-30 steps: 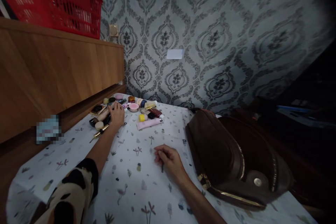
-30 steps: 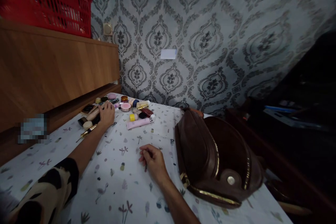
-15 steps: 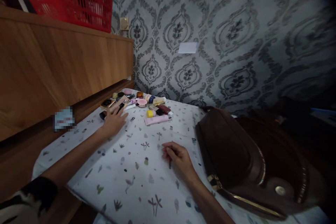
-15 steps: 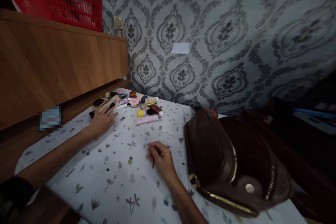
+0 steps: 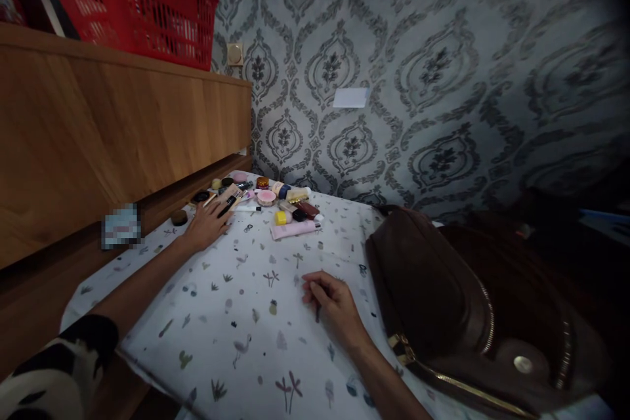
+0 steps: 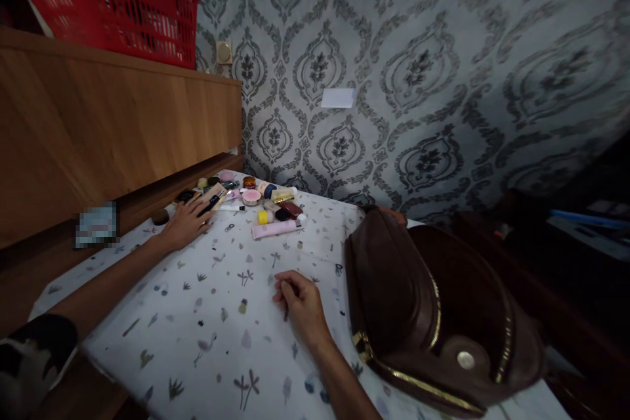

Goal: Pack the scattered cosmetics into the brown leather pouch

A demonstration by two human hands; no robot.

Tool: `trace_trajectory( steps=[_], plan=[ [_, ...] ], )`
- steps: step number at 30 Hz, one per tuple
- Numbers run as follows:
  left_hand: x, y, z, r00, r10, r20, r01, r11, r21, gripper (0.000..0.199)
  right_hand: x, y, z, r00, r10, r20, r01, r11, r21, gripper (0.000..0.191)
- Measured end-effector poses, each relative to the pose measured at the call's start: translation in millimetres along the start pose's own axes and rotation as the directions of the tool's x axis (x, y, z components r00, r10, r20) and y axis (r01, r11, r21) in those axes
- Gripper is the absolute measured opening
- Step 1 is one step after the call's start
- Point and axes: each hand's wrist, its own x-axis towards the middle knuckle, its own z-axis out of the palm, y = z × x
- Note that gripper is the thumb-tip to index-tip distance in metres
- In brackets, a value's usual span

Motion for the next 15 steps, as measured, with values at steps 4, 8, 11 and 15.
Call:
trace_trajectory(
  steps=[4, 8, 11, 15],
  plan=[
    [-1, -1, -10.7, 0.998, -0.068, 0.009, 0.068, 0.994, -0.084, 0.041, 0, 2, 0, 1.000, -0.002, -0.004, 0.002, 1.000, 0.004, 0.038],
    [-8, -19, -16.7, 0.901, -0.435, 0.004, 0.434, 0.898, -0.074, 0.045, 0, 1, 1, 1.000, 0.010, -0.012, -0.010, 1.000, 0.011, 0.036],
    [-19, -37, -8.7, 0.788, -0.615, 0.026, 0.609, 0.773, -0.179, 0.052, -1, -1, 2, 1.000, 0.018, -0.011, -0.018, 1.000, 0.010, 0.035],
    [-26, -48, 8.3, 0.813, -0.580, 0.048, 0.563, 0.763, -0.318, 0.051, -2, -3, 3, 1.000, 0.020, -0.015, -0.020, 1.000, -0.004, 0.034]
  ],
)
